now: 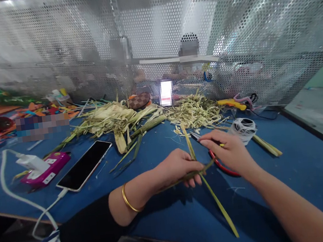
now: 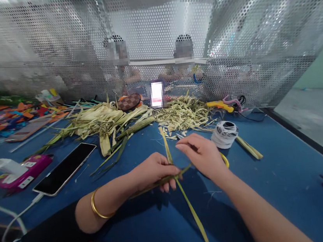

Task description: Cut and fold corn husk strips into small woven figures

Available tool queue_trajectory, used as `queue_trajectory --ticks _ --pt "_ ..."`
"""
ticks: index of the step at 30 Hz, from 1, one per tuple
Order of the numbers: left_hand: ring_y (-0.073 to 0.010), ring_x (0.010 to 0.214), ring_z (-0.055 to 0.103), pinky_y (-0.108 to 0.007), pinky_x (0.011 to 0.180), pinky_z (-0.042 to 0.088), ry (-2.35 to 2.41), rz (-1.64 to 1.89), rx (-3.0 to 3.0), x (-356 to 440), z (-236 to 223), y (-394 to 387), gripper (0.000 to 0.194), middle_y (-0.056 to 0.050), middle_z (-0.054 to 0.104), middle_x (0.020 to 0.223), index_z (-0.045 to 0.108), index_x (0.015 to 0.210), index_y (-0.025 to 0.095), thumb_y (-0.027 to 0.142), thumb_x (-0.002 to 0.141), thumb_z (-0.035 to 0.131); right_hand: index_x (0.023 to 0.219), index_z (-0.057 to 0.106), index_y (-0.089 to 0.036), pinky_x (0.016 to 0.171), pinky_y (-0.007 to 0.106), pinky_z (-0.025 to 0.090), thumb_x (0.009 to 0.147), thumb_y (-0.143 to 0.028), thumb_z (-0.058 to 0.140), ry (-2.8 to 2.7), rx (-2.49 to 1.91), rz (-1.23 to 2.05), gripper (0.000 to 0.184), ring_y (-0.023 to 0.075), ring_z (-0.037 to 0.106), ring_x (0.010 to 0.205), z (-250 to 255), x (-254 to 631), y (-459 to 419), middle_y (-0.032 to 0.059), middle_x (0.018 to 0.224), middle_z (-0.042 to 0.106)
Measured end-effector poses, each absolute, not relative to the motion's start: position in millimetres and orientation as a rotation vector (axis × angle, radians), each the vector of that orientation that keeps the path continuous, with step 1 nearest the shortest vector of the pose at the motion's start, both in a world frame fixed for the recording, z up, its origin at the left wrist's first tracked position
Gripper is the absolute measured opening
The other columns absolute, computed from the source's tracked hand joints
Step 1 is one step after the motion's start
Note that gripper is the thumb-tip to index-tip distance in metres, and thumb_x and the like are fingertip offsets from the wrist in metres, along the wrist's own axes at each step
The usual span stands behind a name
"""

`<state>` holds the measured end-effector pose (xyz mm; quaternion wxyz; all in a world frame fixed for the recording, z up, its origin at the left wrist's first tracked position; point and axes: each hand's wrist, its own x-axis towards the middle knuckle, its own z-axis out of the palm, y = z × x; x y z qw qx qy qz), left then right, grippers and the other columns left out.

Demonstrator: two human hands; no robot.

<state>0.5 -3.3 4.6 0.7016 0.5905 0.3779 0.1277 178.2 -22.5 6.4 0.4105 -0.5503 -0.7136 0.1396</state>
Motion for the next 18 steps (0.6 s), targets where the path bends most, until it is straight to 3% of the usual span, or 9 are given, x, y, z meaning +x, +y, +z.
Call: queue_trajectory --ticks 6,10,15,18 --pt "-0.0088 0.036 0.050 -0.019 0.039 0.043 0.870 0.177 1.414 9.1 1.7 -15.8 0.020 0.000 0.060 0.048 0.063 0.062 0.014 0.027 0.077 0.061 0.069 0.063 -0.018 0.055 0.026 0.041 0.074 -0.042 0.060 -1.680 -1.322 1.036 0.025 0.0132 0.052 0.057 6.4 152.7 -27.7 -0.0007 0.061 0.060" --pt "-0.0084 0.036 0.050 -0.018 0.038 0.039 0.880 0.292 1.387 8.7 -1.1 -13.6 0.021 0.002 0.060 0.048 0.063 0.072 0.015 0.035 0.078 0.063 0.065 0.058 -0.018 0.048 0.024 0.034 0.071 -0.045 0.065 -1.510 -1.330 1.078 0.029 0.0092 0.041 0.048 6.1 152.6 -28.7 -0.0050 0.051 0.048" --pt "-0.0086 0.039 0.054 -0.019 0.043 0.044 0.829 0.167 1.428 5.2 -3.6 -14.4 0.026 -0.002 0.063 0.053 0.059 0.055 0.014 0.027 0.077 0.062 0.064 0.056 -0.019 0.044 0.023 0.027 0.070 -0.049 0.069 -1.300 -1.274 1.060 0.034 0.0074 0.035 0.042 4.2 160.5 -25.7 -0.0071 0.046 0.042" --pt "-0.0081 0.037 0.051 -0.020 0.042 0.044 0.874 0.154 1.388 5.9 -2.5 -13.4 0.025 -0.002 0.063 0.051 0.061 0.055 0.013 0.023 0.077 0.059 0.060 0.052 -0.020 0.046 0.023 0.032 0.073 -0.050 0.067 -1.286 -1.274 0.907 0.036 0.0084 0.040 0.043 9.7 164.1 -28.0 -0.0056 0.046 0.045"
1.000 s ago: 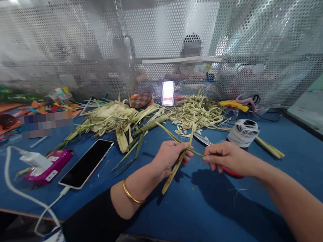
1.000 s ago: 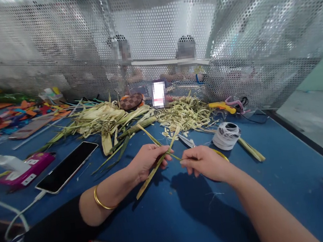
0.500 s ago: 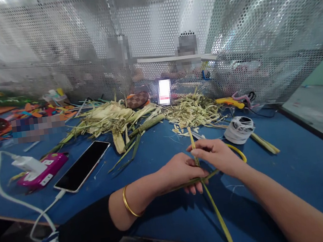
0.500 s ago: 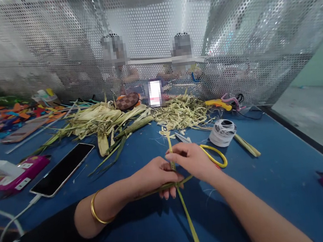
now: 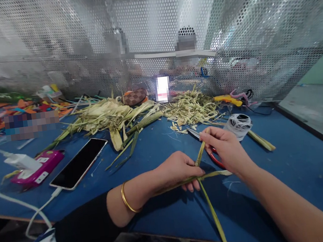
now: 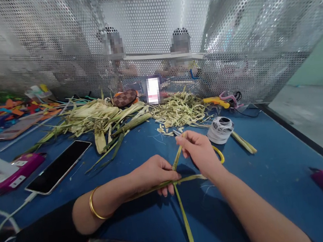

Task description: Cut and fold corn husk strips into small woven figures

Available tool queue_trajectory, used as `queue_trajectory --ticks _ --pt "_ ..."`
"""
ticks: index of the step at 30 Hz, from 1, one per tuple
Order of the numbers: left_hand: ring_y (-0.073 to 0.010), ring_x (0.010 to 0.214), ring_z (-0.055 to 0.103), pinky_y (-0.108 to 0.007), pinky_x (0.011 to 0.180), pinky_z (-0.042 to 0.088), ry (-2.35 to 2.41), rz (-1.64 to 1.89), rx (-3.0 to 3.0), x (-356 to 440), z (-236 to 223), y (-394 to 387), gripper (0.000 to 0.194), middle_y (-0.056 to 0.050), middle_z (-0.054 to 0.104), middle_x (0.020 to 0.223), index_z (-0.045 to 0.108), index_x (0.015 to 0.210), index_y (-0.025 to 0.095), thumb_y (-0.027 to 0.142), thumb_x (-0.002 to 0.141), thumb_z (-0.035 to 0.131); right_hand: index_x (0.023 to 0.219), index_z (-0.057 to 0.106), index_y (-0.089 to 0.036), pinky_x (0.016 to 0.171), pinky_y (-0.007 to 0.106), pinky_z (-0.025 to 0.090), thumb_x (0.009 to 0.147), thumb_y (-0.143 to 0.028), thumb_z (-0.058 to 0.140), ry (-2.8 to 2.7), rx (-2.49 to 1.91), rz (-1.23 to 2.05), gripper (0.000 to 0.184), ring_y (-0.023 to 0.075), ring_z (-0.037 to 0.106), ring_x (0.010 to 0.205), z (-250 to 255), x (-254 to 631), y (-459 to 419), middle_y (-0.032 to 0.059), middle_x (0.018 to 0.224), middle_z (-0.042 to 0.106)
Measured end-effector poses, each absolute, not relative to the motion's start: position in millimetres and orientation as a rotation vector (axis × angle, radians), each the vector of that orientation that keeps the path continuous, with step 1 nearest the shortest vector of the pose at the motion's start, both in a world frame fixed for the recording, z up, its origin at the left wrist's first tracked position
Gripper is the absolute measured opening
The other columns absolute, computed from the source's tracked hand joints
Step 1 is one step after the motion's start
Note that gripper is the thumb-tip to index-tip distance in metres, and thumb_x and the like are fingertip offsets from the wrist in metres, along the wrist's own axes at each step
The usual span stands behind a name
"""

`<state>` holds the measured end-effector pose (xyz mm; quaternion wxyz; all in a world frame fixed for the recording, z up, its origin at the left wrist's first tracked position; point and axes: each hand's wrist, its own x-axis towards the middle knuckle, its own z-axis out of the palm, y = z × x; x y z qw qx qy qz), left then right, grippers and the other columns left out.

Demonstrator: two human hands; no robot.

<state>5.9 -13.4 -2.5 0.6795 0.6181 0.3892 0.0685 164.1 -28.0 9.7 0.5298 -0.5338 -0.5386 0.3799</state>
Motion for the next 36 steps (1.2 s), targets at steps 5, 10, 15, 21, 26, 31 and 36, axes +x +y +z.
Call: queue_trajectory --ticks 5,10,15,21,26,31,36 --pt "-0.0090 0.037 0.051 -0.020 0.041 0.042 1.012 0.478 1.182 6.4 1.4 -0.1 0.025 -0.002 0.060 0.047 0.062 0.059 0.012 0.022 0.080 0.053 0.073 0.059 -0.021 0.055 0.026 0.042 0.084 -0.041 0.057 -1.608 -1.330 0.419 0.023 0.0142 0.056 0.054 21.1 165.3 -42.5 0.0004 0.058 0.062" --pt "-0.0091 0.040 0.053 -0.020 0.042 0.040 1.064 0.741 0.923 3.0 1.3 12.7 0.019 -0.002 0.061 0.051 0.061 0.063 0.013 0.017 0.078 0.051 0.077 0.064 -0.021 0.060 0.028 0.038 0.090 -0.028 0.051 -2.033 -1.293 -0.282 0.020 0.0151 0.059 0.061 13.1 157.2 -51.2 0.0032 0.071 0.069" --pt "-0.0098 0.048 0.058 -0.019 0.048 0.043 0.965 0.773 0.814 1.1 -2.0 15.2 0.015 -0.002 0.063 0.055 0.063 0.067 0.012 0.014 0.076 0.052 0.075 0.061 -0.019 0.060 0.029 0.034 0.092 -0.020 0.048 -2.129 -1.192 -0.618 0.021 0.0141 0.054 0.056 0.2 147.6 -49.2 0.0026 0.065 0.066" --pt "-0.0101 0.054 0.061 -0.018 0.049 0.040 0.915 0.754 0.858 -0.8 3.6 13.1 0.012 -0.003 0.066 0.061 0.067 0.072 0.012 0.012 0.073 0.055 0.076 0.056 -0.020 0.056 0.028 0.032 0.090 -0.022 0.045 -2.044 -1.357 -0.536 0.018 0.0154 0.053 0.053 -9.1 147.3 -45.5 0.0016 0.059 0.062" --pt "-0.0099 0.057 0.061 -0.018 0.050 0.038 0.887 0.735 0.849 -1.2 5.5 12.2 0.013 -0.006 0.069 0.068 0.068 0.073 0.011 0.014 0.072 0.055 0.078 0.054 -0.020 0.053 0.026 0.032 0.089 -0.024 0.045 -1.989 -1.414 -0.383 0.015 0.0167 0.057 0.054 -10.4 148.7 -44.6 0.0019 0.059 0.062" --pt "-0.0110 0.061 0.061 -0.019 0.055 0.040 0.843 0.747 0.856 -3.2 5.4 12.6 0.011 -0.005 0.068 0.067 0.069 0.073 0.012 0.014 0.067 0.060 0.082 0.054 -0.020 0.051 0.025 0.032 0.088 -0.024 0.043 -1.988 -1.481 -0.231 0.013 0.0167 0.058 0.053 -11.9 149.4 -42.9 0.0018 0.061 0.063" --pt "-0.0076 0.054 0.056 -0.019 0.053 0.040 0.817 0.770 0.888 -1.8 -1.9 14.9 0.017 -0.003 0.065 0.067 0.067 0.074 0.011 0.024 0.064 0.075 0.083 0.056 -0.020 0.053 0.027 0.032 0.091 -0.020 0.041 -2.143 -1.434 -0.326 0.017 0.0161 0.058 0.055 -13.3 148.4 -41.9 0.0018 0.063 0.064"
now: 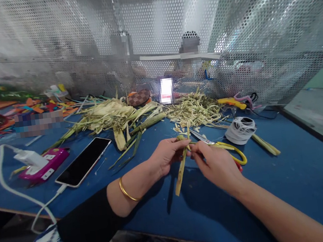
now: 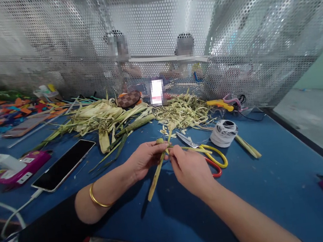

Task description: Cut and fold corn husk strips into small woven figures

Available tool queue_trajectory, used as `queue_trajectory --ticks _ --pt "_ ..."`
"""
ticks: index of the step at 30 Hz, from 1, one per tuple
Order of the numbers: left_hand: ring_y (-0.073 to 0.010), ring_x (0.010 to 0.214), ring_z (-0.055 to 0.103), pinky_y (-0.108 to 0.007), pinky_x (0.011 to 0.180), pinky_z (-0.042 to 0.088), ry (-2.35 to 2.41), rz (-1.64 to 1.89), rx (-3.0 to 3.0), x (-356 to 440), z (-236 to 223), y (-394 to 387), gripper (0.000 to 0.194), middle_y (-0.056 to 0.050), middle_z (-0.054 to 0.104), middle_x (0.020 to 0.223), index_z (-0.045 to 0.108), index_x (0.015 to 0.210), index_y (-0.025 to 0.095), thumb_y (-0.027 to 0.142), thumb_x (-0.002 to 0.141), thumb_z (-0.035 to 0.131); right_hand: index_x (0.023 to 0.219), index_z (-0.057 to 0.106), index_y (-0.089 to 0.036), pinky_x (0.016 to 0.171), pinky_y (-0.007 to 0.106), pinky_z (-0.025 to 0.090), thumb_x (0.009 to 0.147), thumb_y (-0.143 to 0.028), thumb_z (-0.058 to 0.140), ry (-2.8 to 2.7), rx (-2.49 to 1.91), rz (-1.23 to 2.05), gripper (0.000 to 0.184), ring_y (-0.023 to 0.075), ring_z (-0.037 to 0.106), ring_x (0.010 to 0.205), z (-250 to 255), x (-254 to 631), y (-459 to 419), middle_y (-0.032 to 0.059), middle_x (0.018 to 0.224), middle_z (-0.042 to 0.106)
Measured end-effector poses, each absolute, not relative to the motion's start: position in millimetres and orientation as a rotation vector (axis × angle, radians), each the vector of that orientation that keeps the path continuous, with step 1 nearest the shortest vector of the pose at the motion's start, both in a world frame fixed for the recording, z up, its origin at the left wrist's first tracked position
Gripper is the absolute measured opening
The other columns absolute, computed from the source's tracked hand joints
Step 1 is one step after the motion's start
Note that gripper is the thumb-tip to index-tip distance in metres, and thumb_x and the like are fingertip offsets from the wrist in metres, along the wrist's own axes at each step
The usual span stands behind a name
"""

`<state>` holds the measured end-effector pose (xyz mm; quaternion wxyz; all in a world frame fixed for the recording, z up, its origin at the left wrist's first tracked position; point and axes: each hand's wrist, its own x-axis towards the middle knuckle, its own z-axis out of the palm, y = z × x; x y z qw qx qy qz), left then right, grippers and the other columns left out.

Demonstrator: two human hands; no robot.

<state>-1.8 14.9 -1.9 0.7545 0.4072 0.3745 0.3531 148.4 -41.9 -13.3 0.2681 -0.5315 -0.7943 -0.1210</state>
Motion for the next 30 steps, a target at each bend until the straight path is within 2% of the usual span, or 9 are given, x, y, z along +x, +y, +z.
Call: queue_trajectory --ticks 3,6,11,15,18,21,24,27,30 --pt "-0.0069 0.054 0.055 -0.019 0.052 0.039 0.827 0.826 0.843 -0.2 -8.6 16.9 0.018 -0.002 0.064 0.068 0.067 0.075 0.011 0.022 0.064 0.076 0.091 0.061 -0.017 0.064 0.030 0.036 0.092 -0.018 0.042 -2.203 -1.296 -0.605 0.019 0.0180 0.059 0.068 -9.4 146.0 -43.0 0.0066 0.077 0.068" --pt "-0.0081 0.056 0.056 -0.020 0.054 0.041 0.836 0.843 0.817 1.0 -12.5 16.6 0.020 -0.002 0.065 0.070 0.066 0.075 0.011 0.023 0.063 0.077 0.101 0.062 -0.015 0.072 0.033 0.037 0.092 -0.016 0.044 -2.327 -1.143 -0.731 0.020 0.0208 0.057 0.081 -6.1 141.5 -45.1 0.0096 0.091 0.067" --pt "-0.0095 0.061 0.058 -0.020 0.059 0.043 0.782 0.823 0.819 3.3 -10.7 9.9 0.026 -0.003 0.066 0.071 0.066 0.071 0.011 0.025 0.055 0.082 0.094 0.064 -0.016 0.076 0.035 0.039 0.090 -0.010 0.043 -2.474 -0.975 -0.700 0.023 0.0200 0.055 0.077 -8.4 136.7 -47.2 0.0076 0.081 0.063" --pt "-0.0071 0.057 0.055 -0.018 0.052 0.038 0.848 0.814 0.907 3.5 -6.2 6.5 0.021 -0.001 0.065 0.067 0.068 0.073 0.012 0.024 0.059 0.078 0.086 0.064 -0.019 0.077 0.034 0.042 0.091 -0.019 0.047 -2.036 -1.106 -0.315 0.017 0.0192 0.058 0.083 -9.3 143.1 -43.7 0.0068 0.084 0.066" --pt "-0.0098 0.062 0.060 -0.020 0.061 0.043 0.838 0.783 0.933 2.7 -4.0 6.2 0.023 -0.004 0.068 0.070 0.070 0.077 0.013 0.028 0.062 0.078 0.078 0.063 -0.019 0.077 0.035 0.045 0.088 -0.029 0.052 -1.685 -1.303 0.021 0.017 0.0219 0.061 0.085 -10.7 149.1 -37.0 0.0078 0.083 0.067" --pt "-0.0129 0.066 0.063 -0.025 0.070 0.047 0.825 0.765 0.934 2.5 -4.1 5.9 0.032 -0.006 0.070 0.071 0.070 0.081 0.012 0.035 0.060 0.080 0.077 0.062 -0.019 0.066 0.035 0.049 0.083 -0.038 0.056 -1.453 -1.470 0.408 0.021 0.0215 0.063 0.068 -14.6 151.8 -29.7 0.0055 0.072 0.068" --pt "-0.0135 0.065 0.063 -0.027 0.070 0.049 0.821 0.760 0.970 3.2 -5.5 5.1 0.037 -0.006 0.069 0.071 0.070 0.080 0.012 0.037 0.056 0.082 0.076 0.060 -0.018 0.051 0.031 0.047 0.077 -0.044 0.059 -1.289 -1.493 0.774 0.026 0.0164 0.057 0.047 -17.5 151.2 -24.8 0.0001 0.058 0.063" --pt "-0.0130 0.065 0.062 -0.026 0.069 0.049 0.830 0.799 1.046 4.6 -7.6 4.7 0.034 -0.005 0.068 0.072 0.070 0.077 0.011 0.033 0.054 0.083 0.070 0.060 -0.017 0.047 0.028 0.046 0.067 -0.044 0.069 -1.124 -1.431 0.960 0.028 0.0133 0.054 0.043 -16.9 148.2 -23.3 -0.0024 0.054 0.060" --pt "-0.0124 0.064 0.060 -0.026 0.067 0.049 0.858 0.874 1.111 6.1 -11.0 6.5 0.025 -0.003 0.066 0.070 0.069 0.076 0.011 0.030 0.061 0.078 0.067 0.059 -0.017 0.048 0.027 0.048 0.061 -0.041 0.074 -0.982 -1.383 1.096 0.029 0.0123 0.054 0.044 -14.7 145.3 -23.9 -0.0039 0.051 0.056"
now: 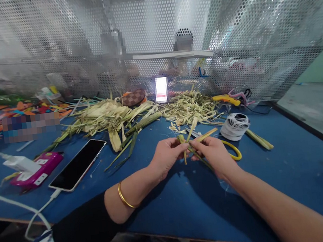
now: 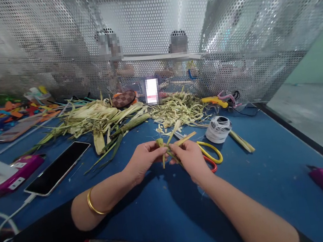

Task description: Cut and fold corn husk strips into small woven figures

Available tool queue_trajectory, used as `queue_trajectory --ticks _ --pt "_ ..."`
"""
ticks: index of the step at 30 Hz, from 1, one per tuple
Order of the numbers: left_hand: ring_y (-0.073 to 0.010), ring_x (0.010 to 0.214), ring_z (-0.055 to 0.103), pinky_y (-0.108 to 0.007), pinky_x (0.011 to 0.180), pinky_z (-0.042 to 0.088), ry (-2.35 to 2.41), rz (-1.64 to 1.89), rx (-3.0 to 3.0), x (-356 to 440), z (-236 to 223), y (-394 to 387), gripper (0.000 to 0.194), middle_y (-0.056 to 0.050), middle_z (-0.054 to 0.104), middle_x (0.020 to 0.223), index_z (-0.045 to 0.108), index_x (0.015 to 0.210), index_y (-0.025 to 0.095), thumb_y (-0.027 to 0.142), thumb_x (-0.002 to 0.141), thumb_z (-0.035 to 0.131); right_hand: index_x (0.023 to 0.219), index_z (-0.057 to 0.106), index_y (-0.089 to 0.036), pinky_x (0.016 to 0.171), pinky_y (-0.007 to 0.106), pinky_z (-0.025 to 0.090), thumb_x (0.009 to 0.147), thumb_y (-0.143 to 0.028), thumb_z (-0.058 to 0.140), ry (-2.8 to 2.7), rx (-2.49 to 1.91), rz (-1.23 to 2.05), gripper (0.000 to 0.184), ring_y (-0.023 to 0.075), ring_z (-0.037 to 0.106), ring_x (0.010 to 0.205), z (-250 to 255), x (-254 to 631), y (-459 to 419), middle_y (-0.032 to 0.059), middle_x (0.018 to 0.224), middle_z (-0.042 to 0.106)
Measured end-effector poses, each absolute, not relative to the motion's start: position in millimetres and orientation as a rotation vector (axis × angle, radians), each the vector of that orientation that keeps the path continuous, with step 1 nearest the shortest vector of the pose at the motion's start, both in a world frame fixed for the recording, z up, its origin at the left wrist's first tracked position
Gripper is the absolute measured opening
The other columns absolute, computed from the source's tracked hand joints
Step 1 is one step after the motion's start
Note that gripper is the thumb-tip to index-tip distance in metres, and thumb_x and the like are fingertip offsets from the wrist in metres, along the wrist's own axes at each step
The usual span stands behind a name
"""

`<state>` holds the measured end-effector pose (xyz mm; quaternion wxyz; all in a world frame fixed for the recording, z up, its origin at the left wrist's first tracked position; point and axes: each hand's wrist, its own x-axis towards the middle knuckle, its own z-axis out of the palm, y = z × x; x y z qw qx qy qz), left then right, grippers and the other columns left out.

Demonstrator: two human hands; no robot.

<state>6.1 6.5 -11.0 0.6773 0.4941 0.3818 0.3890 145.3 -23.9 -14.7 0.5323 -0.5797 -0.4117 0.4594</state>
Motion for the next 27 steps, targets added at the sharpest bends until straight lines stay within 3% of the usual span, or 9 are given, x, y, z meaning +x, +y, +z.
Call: queue_trajectory --ticks 5,7,10,12,16,19,23,27 --pt "-0.0109 0.059 0.058 -0.024 0.060 0.049 0.974 1.010 1.129 4.9 -14.6 15.1 0.016 -0.001 0.064 0.065 0.066 0.071 0.012 0.027 0.067 0.072 0.070 0.057 -0.018 0.055 0.028 0.050 0.069 -0.035 0.066 -1.093 -1.380 1.160 0.019 0.0149 0.062 0.052 -14.7 148.4 -25.2 -0.0013 0.060 0.062" --pt "-0.0112 0.057 0.058 -0.023 0.057 0.048 0.996 1.005 1.120 3.0 -13.3 18.3 0.016 -0.002 0.064 0.063 0.066 0.071 0.012 0.026 0.067 0.072 0.081 0.060 -0.018 0.060 0.030 0.050 0.076 -0.029 0.058 -1.338 -1.343 1.042 0.012 0.0160 0.064 0.057 -15.0 151.2 -26.2 -0.0003 0.065 0.064" --pt "-0.0110 0.053 0.057 -0.021 0.051 0.044 1.006 0.976 1.092 0.7 -10.5 20.8 0.012 -0.001 0.062 0.059 0.066 0.068 0.012 0.023 0.066 0.070 0.104 0.061 -0.021 0.071 0.032 0.050 0.082 -0.016 0.045 -1.777 -1.246 0.686 0.027 0.0173 0.066 0.073 -14.3 154.2 -29.1 0.0017 0.078 0.067" --pt "-0.0095 0.050 0.054 -0.020 0.047 0.040 1.014 0.976 1.079 0.6 -9.7 20.8 0.010 0.000 0.060 0.056 0.066 0.068 0.011 0.020 0.065 0.068 0.108 0.061 -0.023 0.076 0.032 0.049 0.084 -0.010 0.042 -2.026 -1.187 0.447 0.034 0.0176 0.065 0.084 -13.4 154.9 -31.4 0.0042 0.092 0.068" --pt "-0.0068 0.045 0.048 -0.019 0.044 0.036 1.006 0.952 1.063 3.3 -9.8 16.8 0.012 0.002 0.059 0.056 0.066 0.072 0.012 0.017 0.062 0.069 0.098 0.066 -0.021 0.074 0.032 0.045 0.090 -0.015 0.044 -2.267 -1.101 0.022 0.024 0.0188 0.062 0.080 -11.8 154.8 -33.5 0.0068 0.090 0.070" --pt "-0.0065 0.045 0.048 -0.018 0.045 0.036 0.972 0.909 1.077 4.7 -7.4 11.5 0.011 0.002 0.059 0.054 0.064 0.067 0.012 0.018 0.061 0.072 0.091 0.067 -0.020 0.075 0.034 0.043 0.092 -0.020 0.046 -2.145 -1.084 -0.157 0.021 0.0198 0.062 0.081 -10.1 156.9 -31.7 0.0073 0.087 0.069" --pt "-0.0079 0.050 0.053 -0.019 0.049 0.038 0.922 0.842 1.132 4.0 -1.9 6.1 0.007 -0.001 0.064 0.058 0.064 0.066 0.013 0.018 0.064 0.069 0.081 0.063 -0.020 0.081 0.034 0.043 0.090 -0.024 0.049 -1.895 -1.208 -0.031 0.017 0.0213 0.061 0.092 -9.1 161.3 -27.5 0.0078 0.092 0.069" --pt "-0.0071 0.049 0.051 -0.020 0.052 0.040 0.883 0.808 1.181 3.4 0.1 4.9 0.005 -0.001 0.064 0.058 0.065 0.064 0.013 0.017 0.066 0.068 0.072 0.057 -0.021 0.060 0.028 0.039 0.087 -0.032 0.049 -1.780 -1.483 0.173 0.020 0.0180 0.056 0.064 -11.3 163.3 -25.6 0.0029 0.068 0.064"
